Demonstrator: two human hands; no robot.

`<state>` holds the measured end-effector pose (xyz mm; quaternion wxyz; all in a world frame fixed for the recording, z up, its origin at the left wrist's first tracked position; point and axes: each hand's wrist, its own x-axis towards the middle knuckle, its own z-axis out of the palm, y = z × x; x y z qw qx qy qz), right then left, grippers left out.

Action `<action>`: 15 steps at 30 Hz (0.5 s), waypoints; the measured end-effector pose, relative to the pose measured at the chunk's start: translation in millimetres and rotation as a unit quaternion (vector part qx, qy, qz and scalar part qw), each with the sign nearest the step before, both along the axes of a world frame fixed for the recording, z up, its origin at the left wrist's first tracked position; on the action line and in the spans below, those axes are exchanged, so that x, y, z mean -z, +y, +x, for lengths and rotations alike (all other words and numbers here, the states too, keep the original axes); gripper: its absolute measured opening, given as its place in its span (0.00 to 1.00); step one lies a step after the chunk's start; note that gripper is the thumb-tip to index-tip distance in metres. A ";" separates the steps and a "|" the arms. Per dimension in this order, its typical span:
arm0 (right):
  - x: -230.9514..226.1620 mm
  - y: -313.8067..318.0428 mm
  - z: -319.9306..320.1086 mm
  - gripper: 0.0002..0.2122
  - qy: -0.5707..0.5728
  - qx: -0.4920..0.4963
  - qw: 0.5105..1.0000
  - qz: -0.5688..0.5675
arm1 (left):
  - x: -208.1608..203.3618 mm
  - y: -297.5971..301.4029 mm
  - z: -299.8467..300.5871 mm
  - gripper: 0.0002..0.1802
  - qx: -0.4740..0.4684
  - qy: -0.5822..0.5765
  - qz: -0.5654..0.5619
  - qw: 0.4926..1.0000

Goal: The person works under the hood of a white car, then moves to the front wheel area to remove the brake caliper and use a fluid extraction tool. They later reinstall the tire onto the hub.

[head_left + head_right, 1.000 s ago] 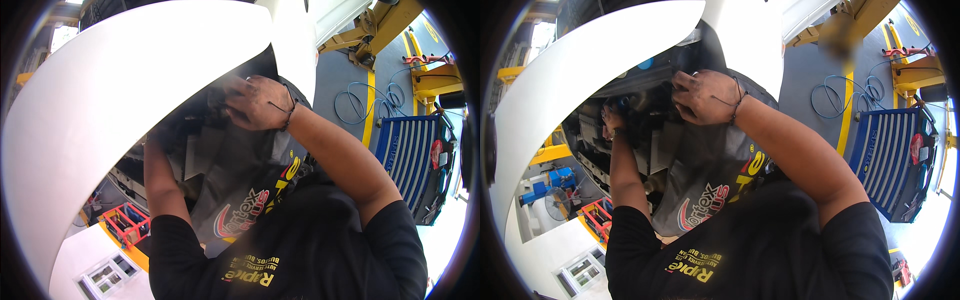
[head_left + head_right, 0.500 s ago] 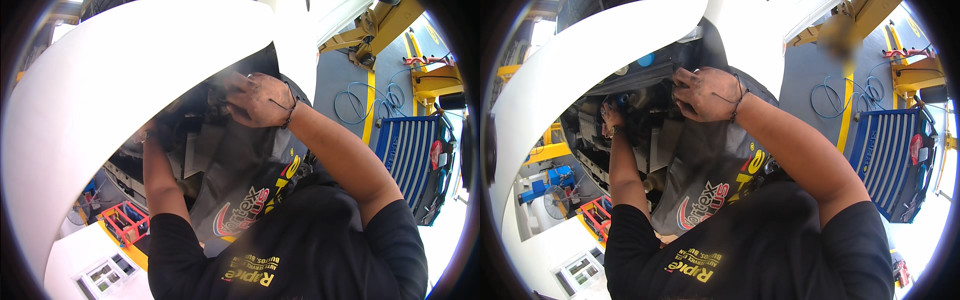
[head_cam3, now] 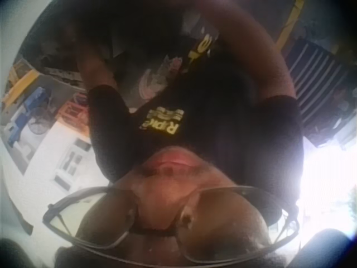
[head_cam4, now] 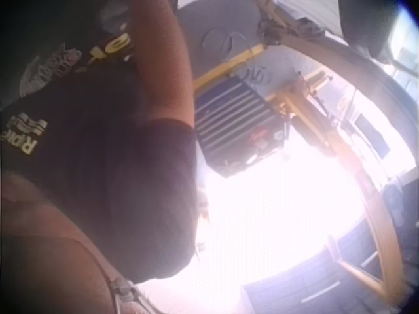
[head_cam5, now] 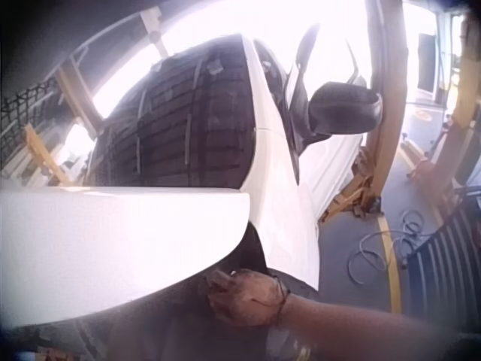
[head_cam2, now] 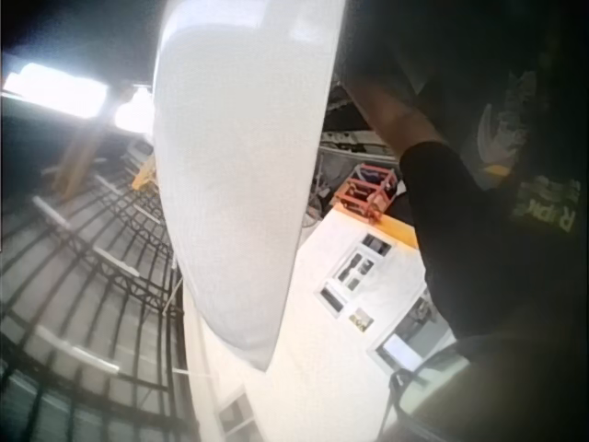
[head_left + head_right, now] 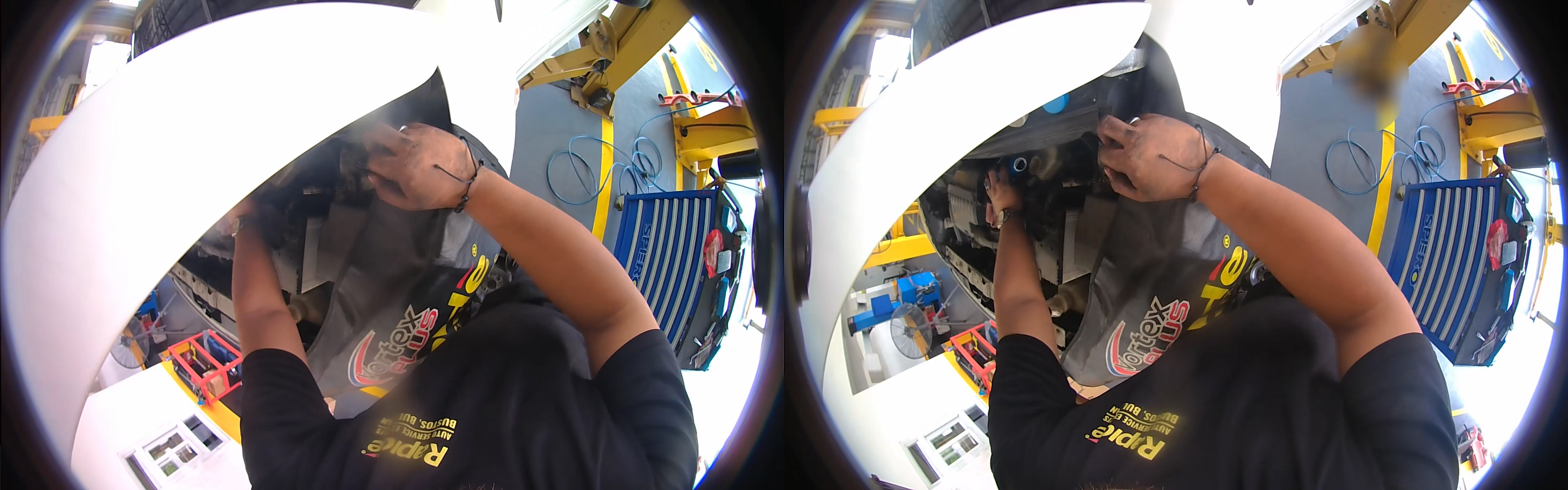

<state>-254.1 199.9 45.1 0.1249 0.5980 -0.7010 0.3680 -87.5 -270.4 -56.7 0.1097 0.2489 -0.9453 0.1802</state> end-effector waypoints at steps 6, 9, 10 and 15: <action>-1.9 -0.9 2.1 0.08 -0.010 -0.006 1.000 -0.001 | -8.1 -14.8 12.0 0.28 0.094 0.088 -0.003 0.992; -4.3 -2.6 4.7 0.08 -0.007 -0.020 1.000 -0.001 | -12.8 -28.9 34.1 0.27 0.114 0.107 -0.043 0.987; 0.7 3.3 -0.8 0.08 -0.001 -0.005 1.000 0.013 | -17.5 -5.5 14.6 0.27 0.103 0.088 0.006 0.991; -5.6 -3.2 4.9 0.10 0.003 0.011 1.000 0.028 | -86.1 53.3 36.4 0.27 0.161 0.191 0.099 0.963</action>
